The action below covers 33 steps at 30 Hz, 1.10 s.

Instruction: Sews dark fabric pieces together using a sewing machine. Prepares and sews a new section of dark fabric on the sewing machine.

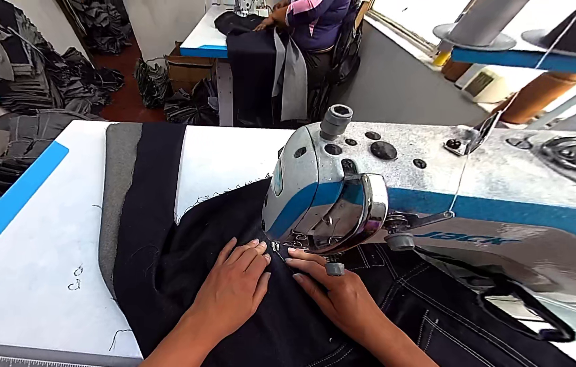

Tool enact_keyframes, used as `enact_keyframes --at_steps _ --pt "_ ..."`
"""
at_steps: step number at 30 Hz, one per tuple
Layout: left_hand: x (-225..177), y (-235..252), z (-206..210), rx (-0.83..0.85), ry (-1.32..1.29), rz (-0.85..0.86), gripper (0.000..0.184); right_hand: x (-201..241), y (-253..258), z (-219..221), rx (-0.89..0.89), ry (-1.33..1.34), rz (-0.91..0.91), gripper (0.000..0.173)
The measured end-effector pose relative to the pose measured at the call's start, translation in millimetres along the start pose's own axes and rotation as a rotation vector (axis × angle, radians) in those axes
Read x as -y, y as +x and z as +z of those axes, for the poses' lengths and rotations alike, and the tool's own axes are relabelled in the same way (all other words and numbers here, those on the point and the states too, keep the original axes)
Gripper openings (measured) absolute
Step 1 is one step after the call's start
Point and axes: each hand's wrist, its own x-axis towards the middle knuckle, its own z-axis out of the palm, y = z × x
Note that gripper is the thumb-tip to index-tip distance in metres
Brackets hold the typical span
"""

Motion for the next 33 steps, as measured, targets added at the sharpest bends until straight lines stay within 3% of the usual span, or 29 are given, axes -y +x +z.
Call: enact_keyframes --at_steps 4,6,9,12,16,20,22,24,27,30,33 --pt "-1.2 -0.8 1.7 -0.008 0.01 -0.017 0.033 -1.0 -0.3 0.9 -0.009 -0.004 -0.011 0.031" --pt "-18.5 -4.0 -6.8 0.068 0.039 -0.114 0.034 -1.1 0.4 0.9 -0.007 -0.003 -0.023 0.031" --pt "-65.9 -22.0 -21.2 0.195 0.024 -0.237 0.06 -8.8 5.9 -7.5 0.066 -0.02 -0.109 0.031" --pt "-84.0 -52.3 -13.5 0.196 0.101 -0.203 0.076 -22.7 21.8 -32.4 0.232 -0.124 -0.336 0.032" --pt "-26.7 -62.1 -28.0 0.207 -0.008 -0.072 0.066 -34.0 25.1 -49.8 0.328 -0.155 -0.564 0.032" --pt "77.9 -38.4 -48.1 0.177 -0.072 0.076 0.046 24.8 -10.2 -19.7 0.187 -0.248 -0.314 0.035" --pt "94.1 -19.9 -51.4 0.125 -0.03 0.126 0.041 56.3 -22.7 -0.1 0.068 -0.418 -0.232 0.033" --pt "70.1 -2.4 -51.0 0.125 -0.036 0.152 0.037 66.1 -20.6 7.3 0.004 -0.465 -0.159 0.031" --pt "10.8 -13.4 -29.5 0.2 -0.161 0.121 0.039 63.9 -16.3 8.3 -0.002 -0.31 -0.061 0.03" --pt "-22.6 -25.5 -14.7 0.147 -0.229 -0.002 0.044 41.0 -21.7 6.0 0.033 -0.152 -0.12 0.031" --pt "-29.0 -27.4 -13.4 0.132 -0.241 -0.021 0.043 22.6 -24.1 -3.1 0.074 -0.087 -0.203 0.031"
